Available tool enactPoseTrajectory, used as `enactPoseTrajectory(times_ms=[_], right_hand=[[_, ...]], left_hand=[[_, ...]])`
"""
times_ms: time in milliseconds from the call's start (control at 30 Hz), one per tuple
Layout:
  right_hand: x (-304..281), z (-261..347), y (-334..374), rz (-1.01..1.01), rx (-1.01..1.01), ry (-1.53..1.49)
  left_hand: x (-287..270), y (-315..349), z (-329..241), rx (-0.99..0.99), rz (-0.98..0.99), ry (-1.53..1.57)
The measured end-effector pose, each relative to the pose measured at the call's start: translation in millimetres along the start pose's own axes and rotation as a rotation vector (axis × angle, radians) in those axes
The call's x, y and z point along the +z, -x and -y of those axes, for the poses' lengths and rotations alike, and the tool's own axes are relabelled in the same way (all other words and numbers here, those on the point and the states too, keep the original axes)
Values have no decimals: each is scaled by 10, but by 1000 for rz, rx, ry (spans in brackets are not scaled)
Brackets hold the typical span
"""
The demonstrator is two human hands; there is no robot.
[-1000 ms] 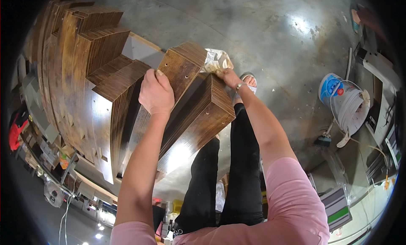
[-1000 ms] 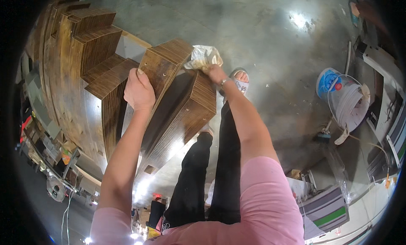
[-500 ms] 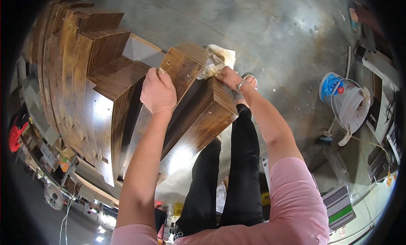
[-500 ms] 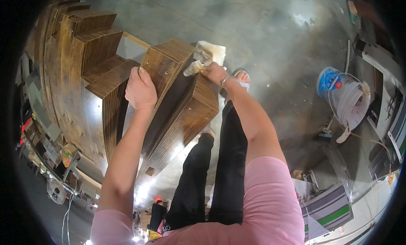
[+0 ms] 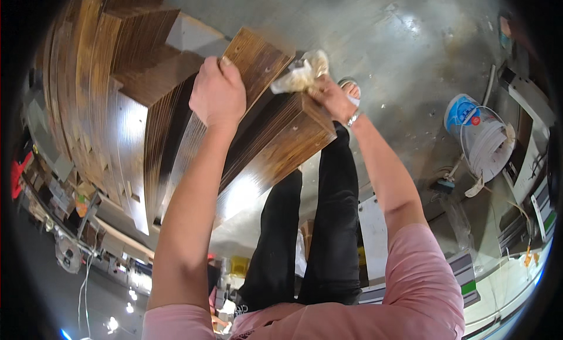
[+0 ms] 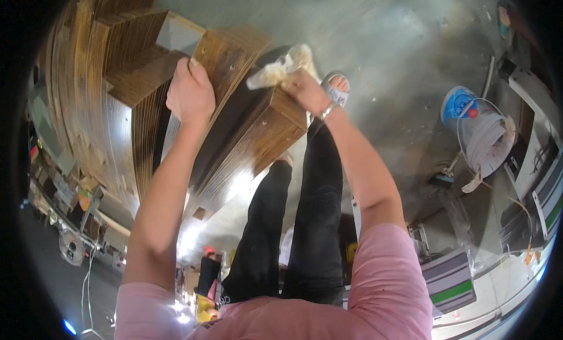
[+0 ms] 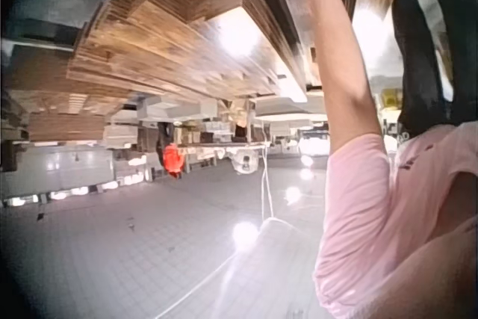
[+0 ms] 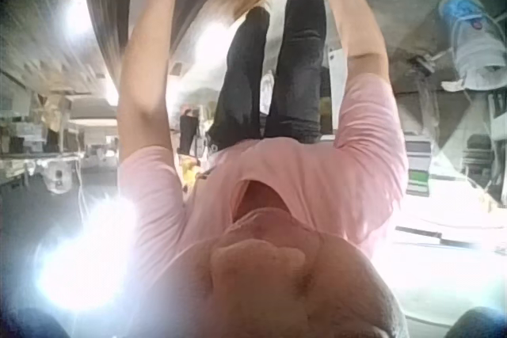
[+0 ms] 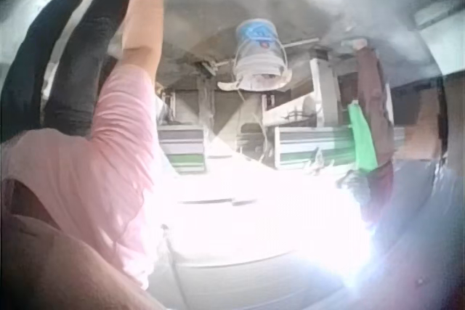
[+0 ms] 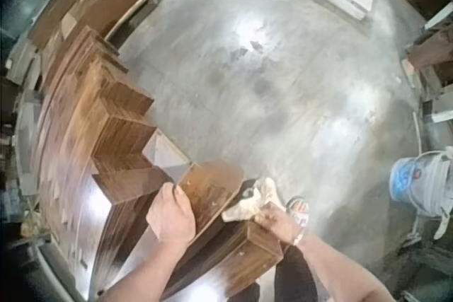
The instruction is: The person sands wooden planks with a sanding block, applies liquid from a bottle onto a cloth, and wipes the wooden planks with the cloth. The person transports the wooden planks onto a table by hand.
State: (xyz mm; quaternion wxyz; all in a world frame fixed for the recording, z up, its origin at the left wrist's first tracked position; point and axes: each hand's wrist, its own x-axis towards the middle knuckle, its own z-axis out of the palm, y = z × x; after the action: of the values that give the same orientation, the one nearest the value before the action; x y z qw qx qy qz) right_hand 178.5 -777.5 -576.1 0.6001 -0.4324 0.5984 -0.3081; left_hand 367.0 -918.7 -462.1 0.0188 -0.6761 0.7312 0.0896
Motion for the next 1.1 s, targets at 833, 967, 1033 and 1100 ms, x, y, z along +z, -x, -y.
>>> enactPoseTrajectory(times_ms=[833, 967, 1033, 1100], right_hand=[[864, -205, 834, -801, 513, -952], [789, 775, 1372, -688, 406, -966], [726, 1091, 1715, -430, 478, -776], [739, 1177, 1950, -209, 582, -610]], left_hand=[[21, 7, 28, -51, 34, -29], [23, 12, 101, -28, 14, -55], [50, 27, 132, -13, 10, -30], [56, 25, 109, -18, 23, -26]])
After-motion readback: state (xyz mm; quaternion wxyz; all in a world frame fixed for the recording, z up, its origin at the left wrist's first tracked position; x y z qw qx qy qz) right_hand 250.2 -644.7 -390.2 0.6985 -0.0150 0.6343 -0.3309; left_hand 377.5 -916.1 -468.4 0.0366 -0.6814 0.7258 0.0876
